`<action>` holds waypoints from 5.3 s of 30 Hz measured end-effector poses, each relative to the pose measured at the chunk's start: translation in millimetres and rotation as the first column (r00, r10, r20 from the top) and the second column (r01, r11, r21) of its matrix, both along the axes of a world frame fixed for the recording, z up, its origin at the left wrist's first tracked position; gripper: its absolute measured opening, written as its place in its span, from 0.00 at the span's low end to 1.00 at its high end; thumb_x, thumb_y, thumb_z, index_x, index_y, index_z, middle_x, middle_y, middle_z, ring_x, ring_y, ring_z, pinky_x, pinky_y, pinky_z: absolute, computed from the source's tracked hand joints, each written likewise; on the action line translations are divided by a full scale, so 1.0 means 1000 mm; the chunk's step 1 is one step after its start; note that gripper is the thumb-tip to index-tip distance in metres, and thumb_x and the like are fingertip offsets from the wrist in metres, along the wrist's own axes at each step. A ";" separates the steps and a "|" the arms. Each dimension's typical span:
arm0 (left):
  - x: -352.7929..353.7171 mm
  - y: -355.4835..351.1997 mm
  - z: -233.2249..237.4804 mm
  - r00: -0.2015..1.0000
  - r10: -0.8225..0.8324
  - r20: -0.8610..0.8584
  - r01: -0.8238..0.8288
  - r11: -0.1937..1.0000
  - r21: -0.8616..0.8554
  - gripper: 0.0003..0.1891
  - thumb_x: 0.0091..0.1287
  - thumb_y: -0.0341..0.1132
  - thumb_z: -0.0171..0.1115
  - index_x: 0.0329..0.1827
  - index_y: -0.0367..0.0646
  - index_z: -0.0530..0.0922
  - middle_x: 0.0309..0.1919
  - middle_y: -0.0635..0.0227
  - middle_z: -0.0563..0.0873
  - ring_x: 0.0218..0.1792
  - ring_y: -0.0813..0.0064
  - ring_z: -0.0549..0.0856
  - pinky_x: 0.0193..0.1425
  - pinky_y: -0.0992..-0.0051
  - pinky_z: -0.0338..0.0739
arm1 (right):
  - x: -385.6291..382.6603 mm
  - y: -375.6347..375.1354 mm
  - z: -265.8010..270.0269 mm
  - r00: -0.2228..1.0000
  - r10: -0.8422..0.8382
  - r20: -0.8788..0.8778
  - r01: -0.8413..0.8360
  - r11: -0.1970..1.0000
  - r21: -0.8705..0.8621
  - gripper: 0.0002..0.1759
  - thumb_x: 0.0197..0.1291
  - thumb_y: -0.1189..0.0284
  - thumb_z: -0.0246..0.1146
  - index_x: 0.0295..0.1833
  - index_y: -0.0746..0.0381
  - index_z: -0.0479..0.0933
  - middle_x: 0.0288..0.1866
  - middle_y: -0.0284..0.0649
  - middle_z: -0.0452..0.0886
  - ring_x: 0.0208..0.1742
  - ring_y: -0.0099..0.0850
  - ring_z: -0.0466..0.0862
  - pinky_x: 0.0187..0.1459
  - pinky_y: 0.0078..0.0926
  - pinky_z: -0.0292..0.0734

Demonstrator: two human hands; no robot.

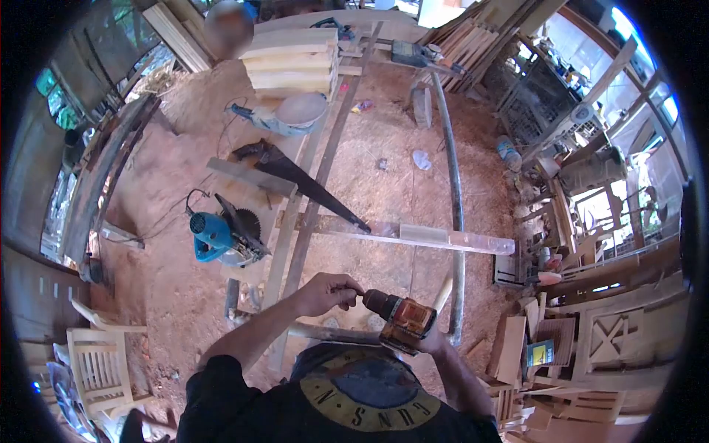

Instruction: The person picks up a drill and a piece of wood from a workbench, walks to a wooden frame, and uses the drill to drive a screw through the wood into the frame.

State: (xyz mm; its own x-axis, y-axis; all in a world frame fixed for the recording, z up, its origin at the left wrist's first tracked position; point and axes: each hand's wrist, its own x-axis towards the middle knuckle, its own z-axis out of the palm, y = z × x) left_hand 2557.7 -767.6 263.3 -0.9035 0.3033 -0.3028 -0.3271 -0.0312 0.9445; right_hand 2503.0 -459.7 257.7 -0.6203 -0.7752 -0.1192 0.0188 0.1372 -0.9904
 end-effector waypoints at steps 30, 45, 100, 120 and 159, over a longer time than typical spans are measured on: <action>-0.157 -0.265 -0.126 0.912 0.398 0.100 0.233 -0.302 -0.924 0.18 0.71 0.44 0.58 0.62 0.56 0.85 0.59 0.70 0.86 0.64 0.64 0.81 0.62 0.52 0.67 | 0.027 0.066 -0.082 0.919 -0.347 -0.188 0.375 0.916 0.143 0.18 0.51 0.78 0.66 0.51 0.65 0.80 0.43 0.37 0.85 0.40 0.23 0.80 0.41 0.24 0.77; -0.172 -0.265 -0.135 0.765 0.644 0.001 0.018 -0.021 -1.000 0.29 0.64 0.62 0.64 0.57 0.50 0.87 0.58 0.61 0.88 0.61 0.61 0.86 0.61 0.56 0.77 | 0.009 0.018 -0.017 0.907 -0.420 0.038 0.419 0.907 0.033 0.22 0.47 0.79 0.66 0.51 0.69 0.79 0.44 0.38 0.84 0.39 0.26 0.81 0.40 0.25 0.78; -0.037 0.069 0.106 0.651 0.674 -0.350 -0.424 0.705 0.569 0.09 0.76 0.33 0.62 0.52 0.38 0.77 0.44 0.56 0.88 0.48 0.66 0.88 0.55 0.63 0.85 | -0.060 -0.018 0.066 0.909 0.258 0.327 -0.022 0.813 -0.582 0.30 0.55 0.66 0.72 0.62 0.69 0.77 0.29 0.37 0.80 0.30 0.27 0.80 0.35 0.27 0.73; -0.039 0.080 0.102 0.666 0.651 -0.365 -0.388 0.720 0.576 0.05 0.76 0.28 0.61 0.50 0.36 0.79 0.44 0.68 0.84 0.49 0.80 0.84 0.55 0.74 0.81 | -0.044 -0.005 0.051 0.924 0.158 0.348 0.027 0.881 -0.473 0.31 0.53 0.72 0.70 0.64 0.70 0.76 0.34 0.37 0.83 0.32 0.28 0.82 0.36 0.25 0.74; -0.048 0.141 0.142 0.549 0.834 0.060 -0.547 0.304 0.780 0.15 0.86 0.44 0.36 0.55 0.43 0.67 0.40 0.60 0.81 0.43 0.64 0.85 0.55 0.60 0.82 | -0.011 0.000 -0.005 0.986 -0.164 0.003 0.164 0.984 0.068 0.43 0.55 0.61 0.78 0.74 0.56 0.67 0.72 0.40 0.75 0.71 0.40 0.74 0.71 0.38 0.68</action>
